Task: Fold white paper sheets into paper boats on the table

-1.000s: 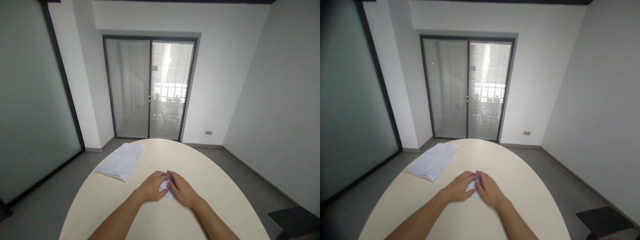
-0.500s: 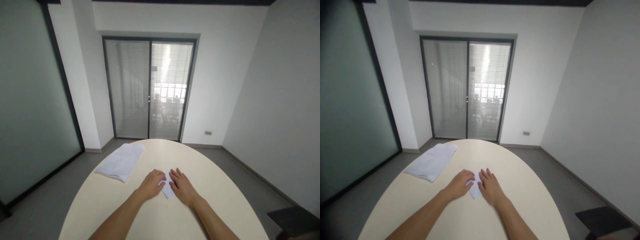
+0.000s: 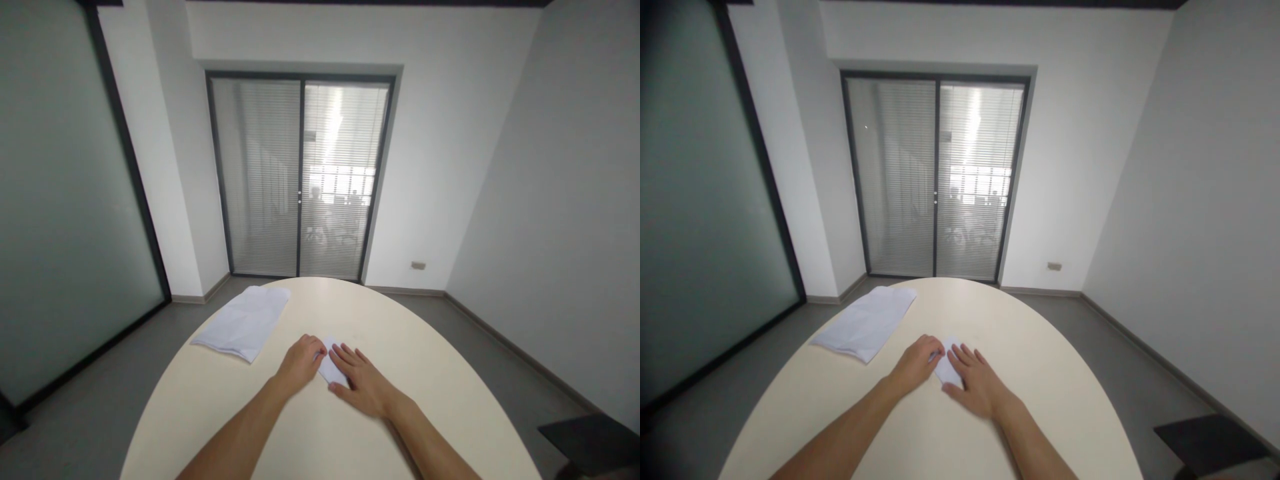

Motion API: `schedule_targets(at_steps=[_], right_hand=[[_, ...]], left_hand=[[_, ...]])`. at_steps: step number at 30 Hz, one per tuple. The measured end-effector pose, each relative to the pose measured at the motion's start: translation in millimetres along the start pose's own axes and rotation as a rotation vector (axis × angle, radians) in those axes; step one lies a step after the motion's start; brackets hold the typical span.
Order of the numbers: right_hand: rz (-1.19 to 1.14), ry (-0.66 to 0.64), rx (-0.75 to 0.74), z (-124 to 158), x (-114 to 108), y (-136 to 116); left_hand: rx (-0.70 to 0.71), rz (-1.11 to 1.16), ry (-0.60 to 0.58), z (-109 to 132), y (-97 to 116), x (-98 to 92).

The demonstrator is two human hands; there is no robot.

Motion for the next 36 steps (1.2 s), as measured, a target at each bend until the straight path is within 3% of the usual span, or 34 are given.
schedule_targets(at_steps=[11, 16, 22, 25, 30, 36], right_hand=[[0.018, 0.018, 0.057, 5.9, 0.3, 4.1], [0.007, 0.111, 0.02, 5.4, -1.2, 4.3], [0.006, 0.298, -0.053, 1.3, -5.1, 2.1], [-0.003, 0.287, -0.05, 0.0, -4.6, 3.7], [0.033, 0.163, 0.017, -1.1, -0.2, 10.1], [0.034, 0.252, -0.053, -4.1, -1.5, 14.5]], left_hand=[[0.09, 0.046, -0.121, 9.7, 15.9, -1.0], [0.144, -0.014, -0.215, 10.4, 11.2, 0.8], [0.2, 0.011, -0.204, 10.7, 12.8, -3.4], [0.228, 0.029, -0.172, 10.4, 19.2, -9.3], [0.245, 0.058, -0.136, 9.8, 23.0, -12.4], [0.241, 0.062, -0.148, 10.0, 20.0, -9.1]])
Point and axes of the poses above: each hand's wrist, its own z-axis away from the middle knuckle, its own x-axis out of the palm, y = z × x, the point moved 1 cm from there along -z, towards the middle knuckle, and after that the axes turned 9 degrees about -y, right-handed, at the moved point
